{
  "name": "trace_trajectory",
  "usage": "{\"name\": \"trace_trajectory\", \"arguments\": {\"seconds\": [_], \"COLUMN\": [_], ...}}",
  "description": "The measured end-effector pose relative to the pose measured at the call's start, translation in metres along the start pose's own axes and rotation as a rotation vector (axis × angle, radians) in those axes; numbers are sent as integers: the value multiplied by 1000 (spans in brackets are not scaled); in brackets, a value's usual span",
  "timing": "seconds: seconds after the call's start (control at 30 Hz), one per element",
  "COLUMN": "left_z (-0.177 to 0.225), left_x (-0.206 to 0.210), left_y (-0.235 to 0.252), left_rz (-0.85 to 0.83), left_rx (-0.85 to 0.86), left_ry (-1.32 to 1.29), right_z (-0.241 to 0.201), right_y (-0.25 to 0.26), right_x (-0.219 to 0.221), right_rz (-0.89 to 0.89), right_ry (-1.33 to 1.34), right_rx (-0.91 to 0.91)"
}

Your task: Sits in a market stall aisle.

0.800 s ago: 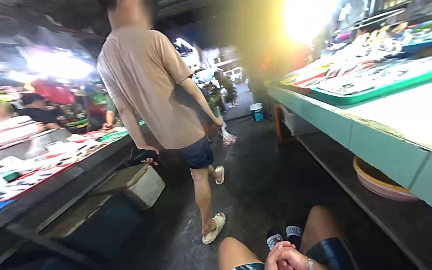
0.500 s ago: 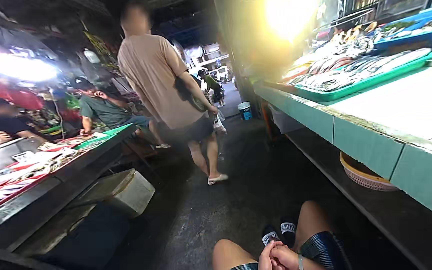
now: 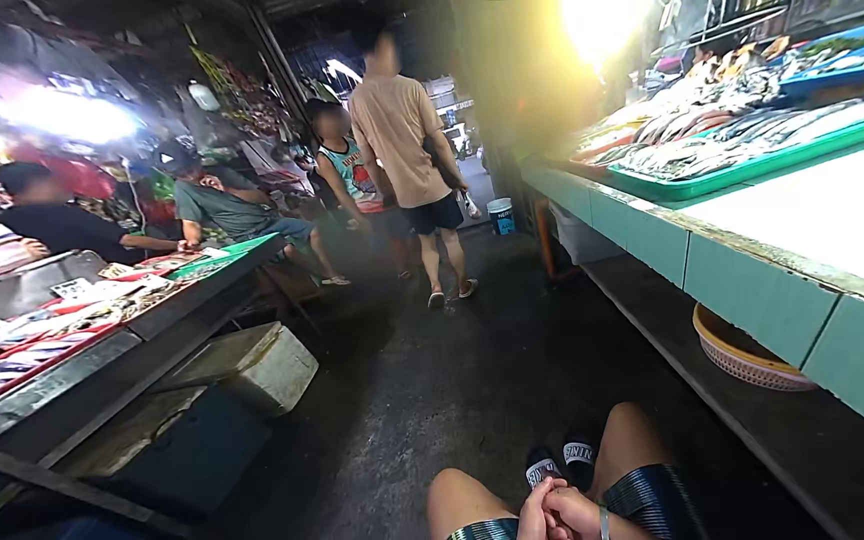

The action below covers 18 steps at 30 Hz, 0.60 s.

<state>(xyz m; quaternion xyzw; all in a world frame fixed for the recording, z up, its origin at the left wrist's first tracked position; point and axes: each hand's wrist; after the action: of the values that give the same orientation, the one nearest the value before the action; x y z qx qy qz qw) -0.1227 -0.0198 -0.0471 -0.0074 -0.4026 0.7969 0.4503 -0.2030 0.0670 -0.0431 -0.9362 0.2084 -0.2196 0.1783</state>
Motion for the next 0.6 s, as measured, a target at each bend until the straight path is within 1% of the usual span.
{"name": "trace_trajectory", "arguments": {"seconds": [0.03, 0.17, 0.2, 0.3, 0.43, 0.5, 0.6], "left_z": [3, 5, 4, 1, 7, 6, 11], "left_x": [3, 4, 4, 3, 9, 7, 15], "left_y": [-5, -7, -7, -3, -9, -6, -18], "left_rz": [7, 14, 17, 13, 56, 58, 93], "left_rx": [2, 7, 7, -1, -20, -17, -33], "left_ry": [23, 74, 78, 34, 69, 64, 57], "right_z": [-11, -26, -25, 4, -11, -5, 0], "right_y": [-12, -28, -27, 2, -13, -5, 0], "right_x": [7, 14, 14, -5, 3, -2, -4], "right_rz": [19, 36, 43, -29, 16, -1, -16], "right_ry": [-54, -107, -102, 27, -103, -89, -67], "right_rx": [12, 21, 14, -17, 12, 12, 3]}}
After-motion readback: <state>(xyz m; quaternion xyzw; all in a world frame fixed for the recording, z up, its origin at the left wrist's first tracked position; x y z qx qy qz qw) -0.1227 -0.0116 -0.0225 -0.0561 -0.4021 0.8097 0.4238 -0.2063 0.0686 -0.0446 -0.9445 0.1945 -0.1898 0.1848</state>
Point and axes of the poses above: each hand's wrist, its own y-axis towards the middle knuckle, its own x-axis out of the palm, z = x × y, and after that the axes turned 5 degrees about -x, right-handed
